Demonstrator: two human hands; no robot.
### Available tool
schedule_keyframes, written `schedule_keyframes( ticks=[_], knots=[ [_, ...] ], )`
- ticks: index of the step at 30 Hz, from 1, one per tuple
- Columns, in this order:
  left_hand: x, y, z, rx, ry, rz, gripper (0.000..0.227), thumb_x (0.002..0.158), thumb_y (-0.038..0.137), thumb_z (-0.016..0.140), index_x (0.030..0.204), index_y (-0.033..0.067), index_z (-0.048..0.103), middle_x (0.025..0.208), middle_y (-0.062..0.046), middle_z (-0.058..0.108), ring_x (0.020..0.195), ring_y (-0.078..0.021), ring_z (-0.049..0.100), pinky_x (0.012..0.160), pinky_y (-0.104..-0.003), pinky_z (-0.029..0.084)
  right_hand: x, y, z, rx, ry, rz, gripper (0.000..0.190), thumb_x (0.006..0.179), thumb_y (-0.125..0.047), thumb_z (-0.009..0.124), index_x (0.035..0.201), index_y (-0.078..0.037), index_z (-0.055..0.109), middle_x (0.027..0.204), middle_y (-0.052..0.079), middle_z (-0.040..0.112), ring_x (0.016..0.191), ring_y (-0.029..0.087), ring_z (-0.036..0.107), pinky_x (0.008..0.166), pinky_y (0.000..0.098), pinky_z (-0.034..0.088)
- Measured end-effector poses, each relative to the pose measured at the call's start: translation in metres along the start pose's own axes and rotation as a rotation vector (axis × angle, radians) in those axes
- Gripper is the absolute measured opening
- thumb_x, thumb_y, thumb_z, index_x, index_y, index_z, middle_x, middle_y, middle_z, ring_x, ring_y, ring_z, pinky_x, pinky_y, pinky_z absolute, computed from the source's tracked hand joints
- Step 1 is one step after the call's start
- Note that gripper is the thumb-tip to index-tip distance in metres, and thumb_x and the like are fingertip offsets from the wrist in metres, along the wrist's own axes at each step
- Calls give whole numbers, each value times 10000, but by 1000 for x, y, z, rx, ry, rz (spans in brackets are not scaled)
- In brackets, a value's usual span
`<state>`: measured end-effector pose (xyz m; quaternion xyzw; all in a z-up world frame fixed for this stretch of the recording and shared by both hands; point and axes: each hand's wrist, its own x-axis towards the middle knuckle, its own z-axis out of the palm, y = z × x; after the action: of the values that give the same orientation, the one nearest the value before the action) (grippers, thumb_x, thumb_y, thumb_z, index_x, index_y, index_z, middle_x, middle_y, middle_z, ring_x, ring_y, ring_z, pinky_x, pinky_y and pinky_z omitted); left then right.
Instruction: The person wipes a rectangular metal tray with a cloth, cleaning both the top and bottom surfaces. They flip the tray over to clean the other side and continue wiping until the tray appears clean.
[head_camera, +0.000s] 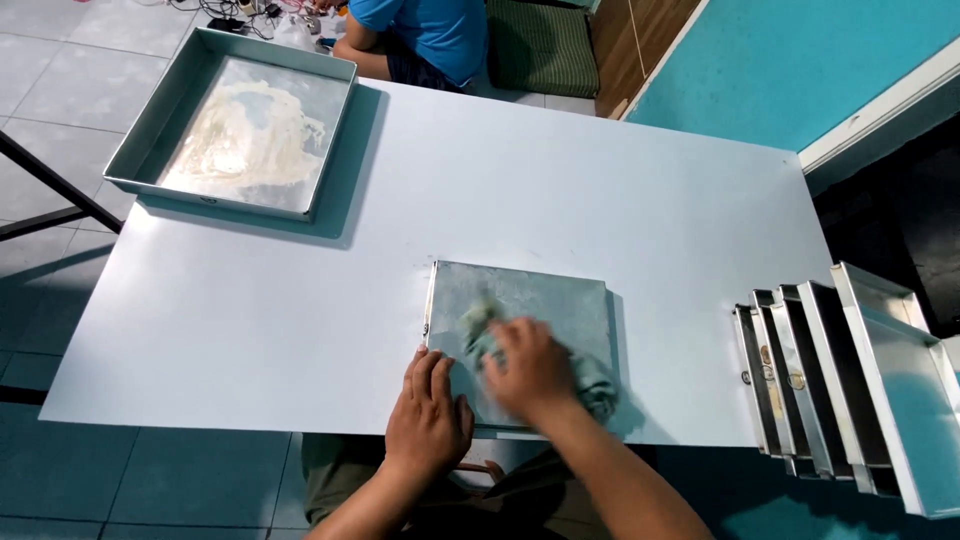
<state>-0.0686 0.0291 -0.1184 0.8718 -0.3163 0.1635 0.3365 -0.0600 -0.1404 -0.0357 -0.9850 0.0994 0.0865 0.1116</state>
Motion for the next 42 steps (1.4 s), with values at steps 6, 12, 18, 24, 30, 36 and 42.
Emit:
schedule_keyframes(
  ticks=[6,12,18,24,30,36,42],
  knots=[
    [1,-4,-3,-17,-40,0,513,905,158,535,1343,-95,448,1336,-286,477,1353,-519,430,1169,-575,402,19,1,-32,1,-76,84,440,969,-335,537,1385,-197,574,1203,46,597,1018,223,600,738,360,589],
    [-1,-5,-1,-27,-94,-22,537,924,186,528,1377,-92,454,1415,-296,445,1430,-528,370,1186,-559,385,72,96,6,-47,242,305,537,956,-437,537,1372,-108,625,1285,164,583,1215,394,539,932,560,510],
    [-1,-10,6,-36,-75,10,551,873,133,523,1356,-125,461,1376,-316,461,1407,-553,370,1206,-585,355,48,-9,4,-45,7,-43,423,927,-345,576,1304,-160,630,1203,69,613,1124,275,577,837,424,587],
    [-7,-10,7,-12,-87,-38,566,893,178,536,1395,-78,480,1444,-287,465,1419,-522,390,1174,-550,390,85,-9,-6,-17,58,-30,440,932,-318,589,1342,-163,621,1191,94,632,1052,291,605,835,455,562],
    [-4,-9,8,-24,-106,-40,600,830,149,556,1372,-94,475,1411,-295,463,1405,-549,373,1201,-565,342,79,-21,-1,-8,-53,-162,461,916,-347,573,1345,-181,614,1264,110,579,1117,316,572,773,480,606],
    [-5,-10,11,24,-123,-23,586,889,183,536,1402,-93,474,1445,-284,456,1433,-512,363,1201,-550,358,106,7,18,14,197,-110,438,930,-330,608,1318,-131,649,1181,98,633,1100,314,583,877,496,512],
    [7,-4,2,27,-68,62,569,810,96,540,1304,-176,467,1283,-301,501,1295,-460,461,1253,-571,299,85,-25,12,22,32,-398,409,896,-336,553,1243,-147,656,1091,61,634,1019,262,601,787,405,591]
  ],
)
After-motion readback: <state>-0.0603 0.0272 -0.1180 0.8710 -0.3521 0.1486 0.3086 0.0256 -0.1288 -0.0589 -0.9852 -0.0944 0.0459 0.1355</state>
